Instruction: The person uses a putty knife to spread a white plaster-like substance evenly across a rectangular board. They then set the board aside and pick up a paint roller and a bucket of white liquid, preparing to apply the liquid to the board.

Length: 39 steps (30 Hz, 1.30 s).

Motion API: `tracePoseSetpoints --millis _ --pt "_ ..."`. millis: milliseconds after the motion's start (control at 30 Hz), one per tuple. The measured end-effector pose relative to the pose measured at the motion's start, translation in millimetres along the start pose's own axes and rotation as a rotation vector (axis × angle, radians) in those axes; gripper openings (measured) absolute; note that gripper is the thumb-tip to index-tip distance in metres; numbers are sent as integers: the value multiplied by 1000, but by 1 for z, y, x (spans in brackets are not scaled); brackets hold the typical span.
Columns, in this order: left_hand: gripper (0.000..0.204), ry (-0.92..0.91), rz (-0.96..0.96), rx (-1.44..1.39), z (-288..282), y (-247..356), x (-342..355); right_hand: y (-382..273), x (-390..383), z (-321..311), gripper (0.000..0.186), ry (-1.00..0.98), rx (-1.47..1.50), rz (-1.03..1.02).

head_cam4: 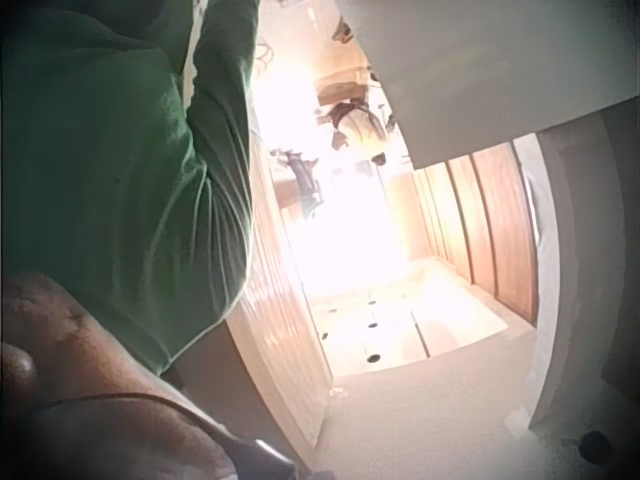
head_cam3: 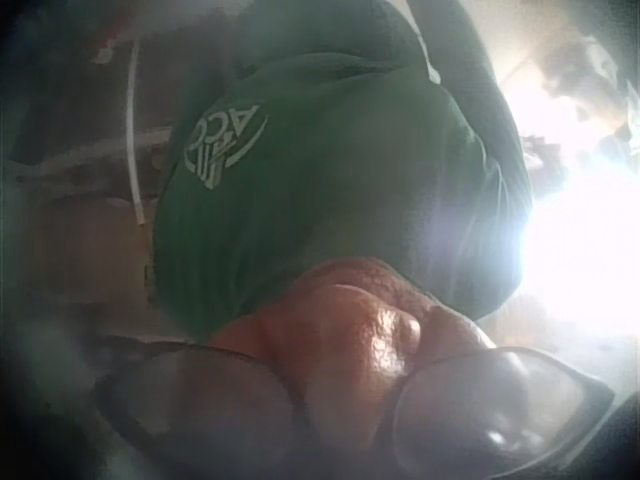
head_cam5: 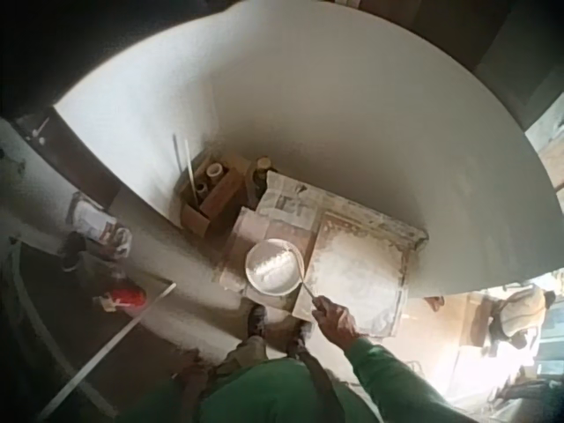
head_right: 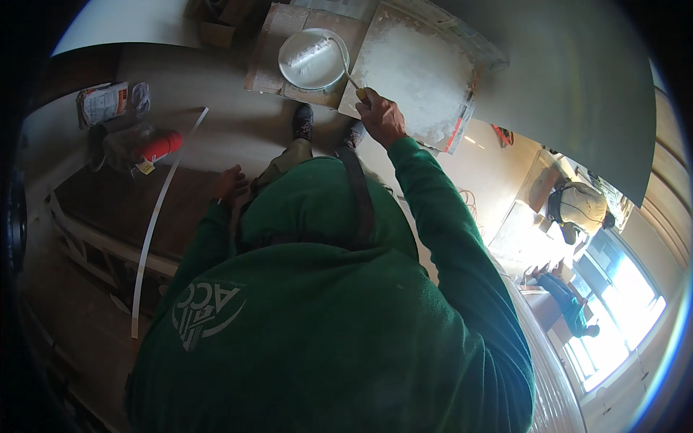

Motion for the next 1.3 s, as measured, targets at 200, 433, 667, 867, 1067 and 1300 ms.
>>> tracePoseSetpoints --millis 200,433,667,867,1067,1300 --pt "51 -40 14 -55 -4 17 1 19 -27 -8 39 -65 -50 45" --pt "57 -25 -35 -26 -8 -19 9 5 -39 -31 38 -65 -37 61" --pt "57 -56 -53 3 -6 -15 13 -4 -5 -6 37 9 44 11" --pt "54 -16 22 -45 -10 15 6 16 -18 5 39 -54 66 38" --pt "51 1 -15 -57 -13 -6 12 15 -46 -24 38 -73 22 59" --pt "48 -124 -131 -56 -1 -34 14 -1 -17 -15 36 -15 65 36"
Point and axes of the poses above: each hand's wrist, its own x-axis towards the middle knuckle, its own z-axis out of the palm, y = z × x, the point moved 10 cm from there along x, towards the middle knuckle, and after that the axes turned 2 degrees about z, right-handed, at the moved point
